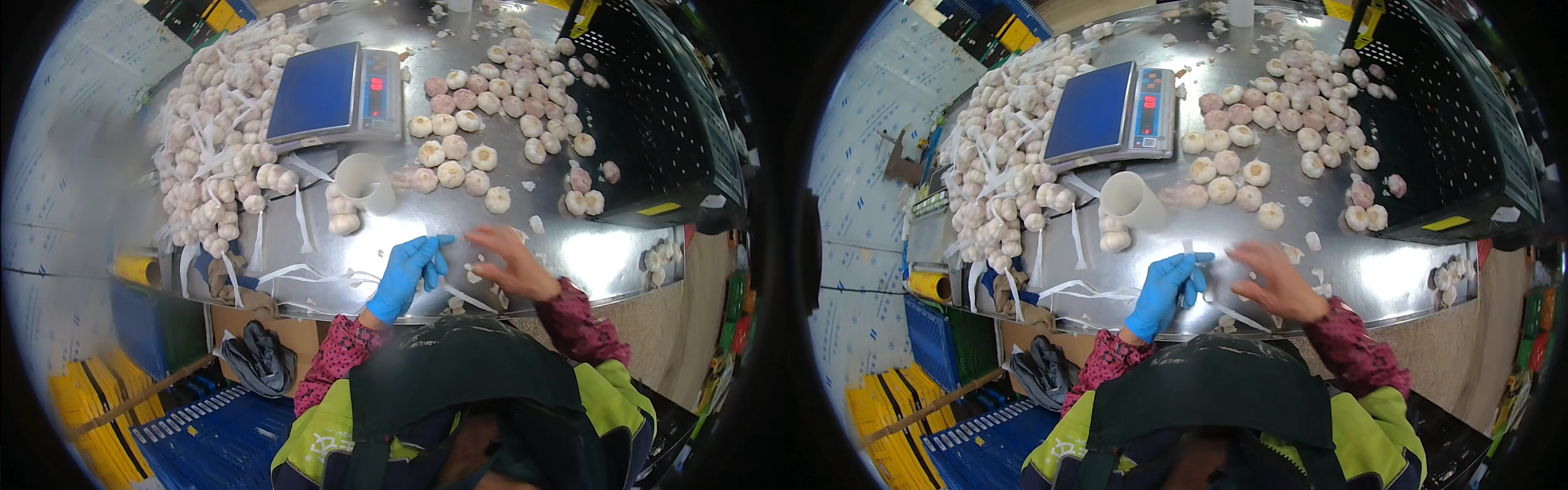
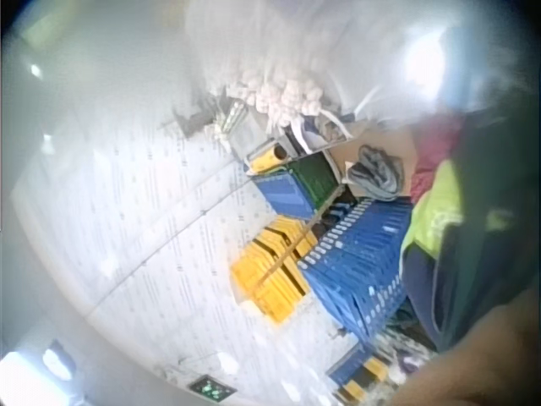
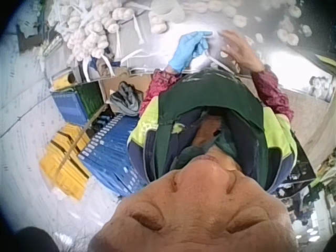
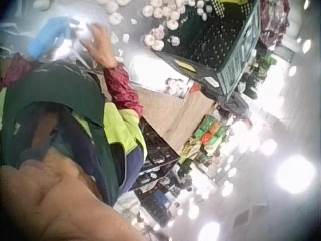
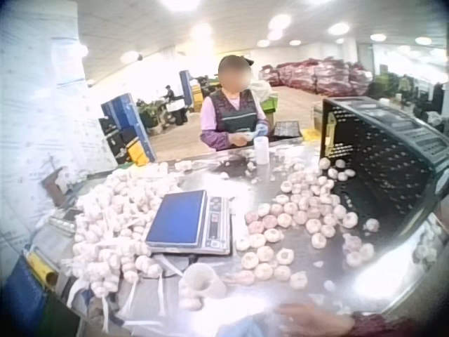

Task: The person strings garlic bulbs onto white plastic ties at a metal work table. They pick up garlic bulbs, thread them onto the ties, and place the finished strings on the table. A digital scale and a roll of ties are visible nearby.

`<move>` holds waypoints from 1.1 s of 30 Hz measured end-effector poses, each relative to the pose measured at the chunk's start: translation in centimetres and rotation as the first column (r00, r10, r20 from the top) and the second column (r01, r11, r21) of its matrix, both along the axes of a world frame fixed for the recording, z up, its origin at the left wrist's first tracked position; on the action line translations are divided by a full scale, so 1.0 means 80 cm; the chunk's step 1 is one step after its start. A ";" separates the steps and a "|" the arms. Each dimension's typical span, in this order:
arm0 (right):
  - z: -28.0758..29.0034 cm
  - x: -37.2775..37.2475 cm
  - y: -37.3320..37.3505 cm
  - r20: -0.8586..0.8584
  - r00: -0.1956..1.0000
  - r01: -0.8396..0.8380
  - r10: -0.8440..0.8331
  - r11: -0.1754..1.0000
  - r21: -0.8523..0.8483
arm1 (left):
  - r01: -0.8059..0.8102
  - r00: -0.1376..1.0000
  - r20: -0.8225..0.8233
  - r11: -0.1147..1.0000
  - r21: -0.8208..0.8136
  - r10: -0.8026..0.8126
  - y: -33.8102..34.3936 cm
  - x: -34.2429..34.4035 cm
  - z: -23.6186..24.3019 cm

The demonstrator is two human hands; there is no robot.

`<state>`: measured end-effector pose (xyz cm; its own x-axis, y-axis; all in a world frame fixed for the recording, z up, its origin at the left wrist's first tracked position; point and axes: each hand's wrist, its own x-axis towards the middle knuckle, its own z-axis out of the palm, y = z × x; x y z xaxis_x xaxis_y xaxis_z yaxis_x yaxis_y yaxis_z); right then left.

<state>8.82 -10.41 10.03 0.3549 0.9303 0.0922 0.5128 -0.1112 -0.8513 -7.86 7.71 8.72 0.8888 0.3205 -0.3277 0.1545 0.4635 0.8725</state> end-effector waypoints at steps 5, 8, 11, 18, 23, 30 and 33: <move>0.010 -0.018 0.064 -0.255 0.964 0.109 -0.075 0.986 0.125 | 0.085 0.996 -0.034 0.995 0.055 -0.084 -0.011 -0.005 0.005; 0.008 -0.022 0.057 -0.287 0.958 0.050 0.005 0.982 0.181 | -0.041 0.998 -0.042 0.998 0.041 0.043 0.003 -0.021 0.006; 0.003 -0.027 0.039 -0.510 0.860 0.077 -0.031 0.995 0.068 | -0.239 0.971 -0.026 0.957 -0.164 0.238 0.004 -0.019 0.017; 0.016 -0.054 0.091 -0.839 0.510 0.401 -0.192 0.915 0.034 | -0.248 0.958 0.058 0.913 -0.325 0.281 -0.009 -0.004 0.004; 0.000 -0.036 0.100 -0.935 0.297 0.549 -0.195 0.836 0.000 | -0.520 0.852 0.024 0.851 -0.072 0.522 -0.005 -0.001 0.005; 0.017 -0.071 0.103 -0.577 0.814 0.088 -0.062 0.996 0.018 | -0.604 0.797 0.128 0.790 0.111 0.591 -0.002 -0.003 -0.001; 0.000 -0.065 0.110 -0.714 0.691 0.257 -0.112 0.961 0.098 | -0.558 0.830 0.112 0.800 0.221 0.547 -0.001 -0.005 -0.005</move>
